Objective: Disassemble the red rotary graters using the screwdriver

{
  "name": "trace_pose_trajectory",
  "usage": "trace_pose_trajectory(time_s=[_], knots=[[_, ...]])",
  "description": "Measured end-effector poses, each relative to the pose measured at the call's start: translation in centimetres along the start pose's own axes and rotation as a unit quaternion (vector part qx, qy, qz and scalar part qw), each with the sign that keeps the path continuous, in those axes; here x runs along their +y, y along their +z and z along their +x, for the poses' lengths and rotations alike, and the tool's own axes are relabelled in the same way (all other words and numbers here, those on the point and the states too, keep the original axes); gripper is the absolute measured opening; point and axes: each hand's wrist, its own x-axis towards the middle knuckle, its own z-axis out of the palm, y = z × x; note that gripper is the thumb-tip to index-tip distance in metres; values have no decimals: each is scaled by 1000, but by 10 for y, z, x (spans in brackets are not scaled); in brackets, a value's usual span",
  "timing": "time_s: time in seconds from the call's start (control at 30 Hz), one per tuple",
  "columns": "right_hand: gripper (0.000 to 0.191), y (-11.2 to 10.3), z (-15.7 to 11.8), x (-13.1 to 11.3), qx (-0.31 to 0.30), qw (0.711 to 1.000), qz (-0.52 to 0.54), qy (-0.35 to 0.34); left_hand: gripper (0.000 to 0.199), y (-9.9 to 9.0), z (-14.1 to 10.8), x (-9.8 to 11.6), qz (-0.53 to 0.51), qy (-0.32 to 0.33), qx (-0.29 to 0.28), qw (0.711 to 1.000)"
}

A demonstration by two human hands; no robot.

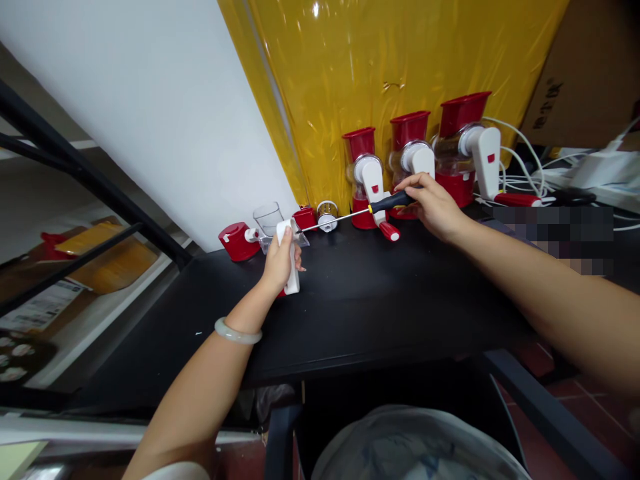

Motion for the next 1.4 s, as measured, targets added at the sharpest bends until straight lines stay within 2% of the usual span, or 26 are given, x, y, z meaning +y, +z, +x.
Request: trace_pose_trajectory(time_s=[0.13,0.23,0.3,0.6,1.1,1.4], knots=[[47,-1,2,2,11,1000,-29,2,56,-1,0,0,7,2,-2,1000],[51,-3,3,3,9,997,-77,20,56,-1,0,-1,9,13,-8,1000],[51,-4,4,3,9,995,-91,29,55,-2,0,-1,11,23,-10,1000],[46,-3,6,8,-16,999,-12,26,58,-2,0,1,11,39,-15,999],[37,-3,5,6,4,1000,3,11,61,-3,1,2,4,45,-16,999],[33,-4,4,6,-7,1000,20,12,60,-3,1,1,6,44,-20,999]])
